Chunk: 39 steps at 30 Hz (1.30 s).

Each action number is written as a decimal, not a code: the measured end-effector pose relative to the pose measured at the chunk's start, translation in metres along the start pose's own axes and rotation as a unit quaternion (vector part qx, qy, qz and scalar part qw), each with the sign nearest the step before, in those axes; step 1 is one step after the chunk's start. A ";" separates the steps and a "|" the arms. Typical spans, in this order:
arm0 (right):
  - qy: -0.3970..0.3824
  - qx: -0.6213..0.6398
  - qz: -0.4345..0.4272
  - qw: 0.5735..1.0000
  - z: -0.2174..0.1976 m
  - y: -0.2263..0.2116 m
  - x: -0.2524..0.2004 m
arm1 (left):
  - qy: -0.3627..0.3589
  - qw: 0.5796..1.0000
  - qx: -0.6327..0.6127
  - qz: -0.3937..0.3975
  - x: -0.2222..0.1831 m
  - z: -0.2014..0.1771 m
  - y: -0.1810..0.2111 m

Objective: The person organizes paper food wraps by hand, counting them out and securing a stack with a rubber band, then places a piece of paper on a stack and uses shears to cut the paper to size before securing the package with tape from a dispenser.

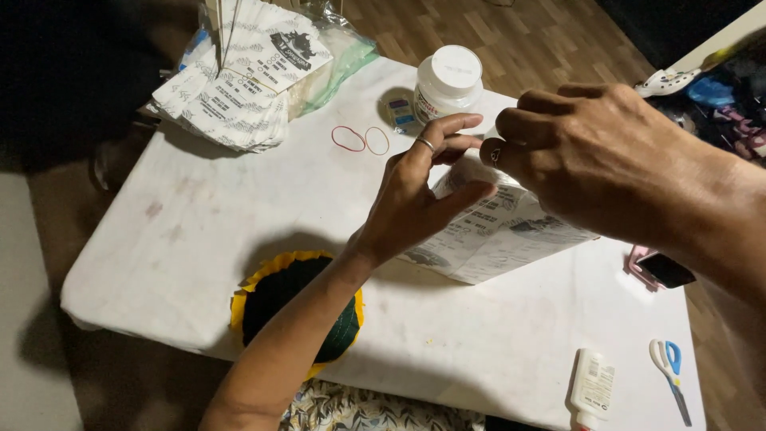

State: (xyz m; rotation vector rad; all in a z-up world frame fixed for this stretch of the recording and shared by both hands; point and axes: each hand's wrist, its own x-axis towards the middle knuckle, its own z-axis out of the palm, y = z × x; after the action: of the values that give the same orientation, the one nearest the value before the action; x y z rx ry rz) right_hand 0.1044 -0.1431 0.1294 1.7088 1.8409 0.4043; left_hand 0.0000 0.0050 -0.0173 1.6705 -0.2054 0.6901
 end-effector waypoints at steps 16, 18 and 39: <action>-0.096 0.455 0.071 0.882 0.020 0.018 0.007 | -0.018 0.996 -0.081 -0.038 -0.032 0.001 0.018; -0.013 0.537 -0.031 0.843 0.030 0.016 0.009 | -0.053 0.984 -0.102 -0.134 -0.033 -0.001 0.021; -0.009 0.495 0.126 0.860 0.065 0.036 -0.048 | -0.102 0.982 0.106 0.121 -0.011 -0.002 0.025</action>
State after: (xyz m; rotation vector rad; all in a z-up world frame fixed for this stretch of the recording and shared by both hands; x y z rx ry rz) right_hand 0.1722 -0.1962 0.1096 2.5986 1.9401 -0.5967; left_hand -0.0222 -0.0015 -0.0025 1.9427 -0.5025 0.7411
